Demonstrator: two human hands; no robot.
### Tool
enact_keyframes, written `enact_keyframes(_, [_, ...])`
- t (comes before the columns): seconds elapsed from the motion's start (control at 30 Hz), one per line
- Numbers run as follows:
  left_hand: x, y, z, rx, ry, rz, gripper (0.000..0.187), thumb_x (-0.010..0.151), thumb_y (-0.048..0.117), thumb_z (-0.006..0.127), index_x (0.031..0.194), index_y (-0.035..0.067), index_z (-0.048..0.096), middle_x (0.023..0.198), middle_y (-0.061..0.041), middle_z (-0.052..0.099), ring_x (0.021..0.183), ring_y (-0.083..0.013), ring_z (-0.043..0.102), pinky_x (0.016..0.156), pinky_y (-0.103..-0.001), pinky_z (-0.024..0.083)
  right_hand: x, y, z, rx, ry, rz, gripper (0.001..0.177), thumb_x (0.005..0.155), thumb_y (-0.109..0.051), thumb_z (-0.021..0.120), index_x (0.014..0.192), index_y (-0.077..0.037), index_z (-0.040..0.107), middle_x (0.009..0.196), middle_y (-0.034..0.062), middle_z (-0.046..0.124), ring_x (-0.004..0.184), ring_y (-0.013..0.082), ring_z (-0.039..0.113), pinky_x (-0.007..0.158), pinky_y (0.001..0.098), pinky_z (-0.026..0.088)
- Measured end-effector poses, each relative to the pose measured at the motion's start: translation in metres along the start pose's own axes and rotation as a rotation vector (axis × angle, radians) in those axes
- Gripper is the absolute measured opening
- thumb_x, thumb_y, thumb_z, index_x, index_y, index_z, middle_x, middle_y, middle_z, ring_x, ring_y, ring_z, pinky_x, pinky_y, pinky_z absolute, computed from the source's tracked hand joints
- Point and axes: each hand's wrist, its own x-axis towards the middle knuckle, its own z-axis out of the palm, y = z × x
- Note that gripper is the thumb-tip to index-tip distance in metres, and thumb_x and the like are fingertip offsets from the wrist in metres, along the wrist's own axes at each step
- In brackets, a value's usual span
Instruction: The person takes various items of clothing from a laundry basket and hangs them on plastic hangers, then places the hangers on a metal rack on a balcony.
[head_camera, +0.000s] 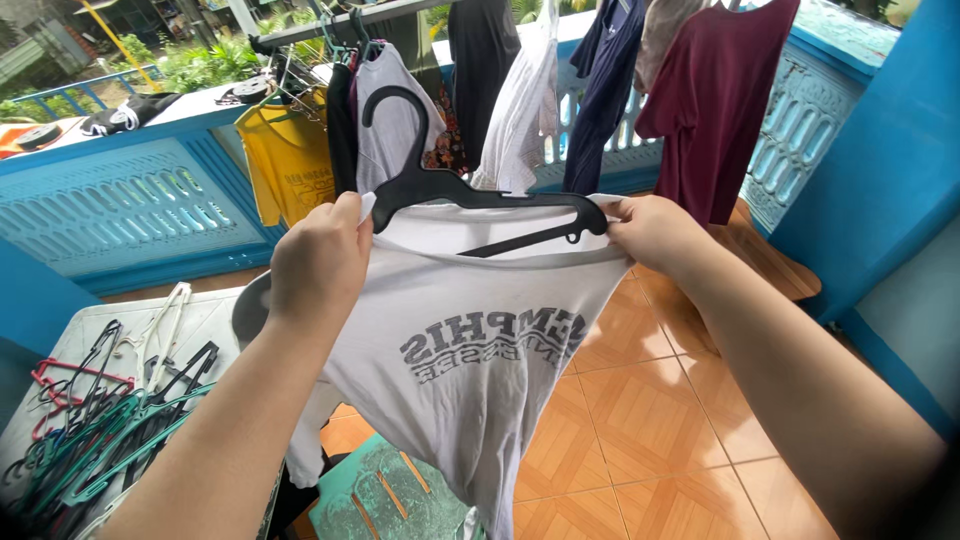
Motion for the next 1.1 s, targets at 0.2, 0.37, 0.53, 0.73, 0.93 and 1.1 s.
enact_keyframes(0.2, [0.039,0.009,0.021,-0.007,0.029,-0.037,0.016,0.099,0.020,0.066,0.101,0.005,0.063,0.090,-0.016,0.068,0.081,-0.0370,0.070,0.070,-0.047,0.055,0.042,-0.048,-0.024,-0.295,0.162,-0.093,0.035,0.099,-0.037,0.057,0.115,-0.013,0.077,0.090,0.0168,0.075,0.084,0.0314,0.072,0.081,0.0431,0.055])
enact_keyframes(0.37, [0.069,0.049,0.053,-0.453,-0.217,-0.370,0.034,0.107,0.035,0.057,0.101,0.002,0.068,0.087,-0.018,0.068,0.078,-0.0340,0.064,0.073,-0.044,0.049,0.058,-0.063,-0.016,-0.440,0.318,-0.242,0.044,0.105,-0.038,0.053,0.118,-0.002,0.073,0.099,0.0200,0.074,0.093,0.0364,0.071,0.085,0.0460,0.055])
enact_keyframes(0.53, [0.085,0.078,0.074,-0.767,-0.065,-0.337,0.023,0.102,0.022,0.061,0.105,0.001,0.069,0.083,-0.013,0.061,0.073,-0.0249,0.056,0.069,-0.035,0.045,0.045,-0.070,-0.024,-0.400,0.274,-0.499,0.072,0.102,-0.038,0.063,0.156,0.004,0.041,0.106,0.0268,0.069,0.091,0.0367,0.072,0.085,0.0426,0.059])
enact_keyframes(0.73, [0.106,0.076,0.033,-0.677,0.135,0.125,0.009,0.105,0.004,0.067,0.107,-0.005,0.066,0.091,-0.011,0.054,0.079,-0.0229,0.053,0.074,-0.032,0.045,0.041,-0.089,-0.112,-0.519,0.722,-1.352,0.052,0.097,-0.030,0.072,0.142,-0.012,0.054,0.116,0.0195,0.070,0.102,0.0375,0.068,0.091,0.0403,0.055])
enact_keyframes(0.93, [0.137,0.083,-0.020,-0.354,0.122,0.278,0.019,0.102,0.016,0.072,0.111,0.000,0.067,0.101,-0.012,0.060,0.090,-0.0267,0.064,0.077,-0.039,0.051,0.070,-0.084,-0.121,-0.235,0.086,-0.928,0.020,0.104,-0.026,0.066,0.111,-0.008,0.071,0.070,0.0049,0.053,0.063,0.0182,0.050,0.062,0.0356,0.045])
enact_keyframes(1.1, [0.148,0.065,-0.051,0.142,0.100,0.219,0.050,0.088,0.040,0.083,0.112,-0.001,0.066,0.103,-0.014,0.065,0.090,-0.0350,0.068,0.068,-0.047,0.052,0.093,-0.068,-0.142,0.037,0.138,-0.982,0.028,0.113,-0.023,0.062,0.097,0.000,0.064,0.072,-0.0004,0.047,0.066,0.0103,0.043,0.060,0.0313,0.038])
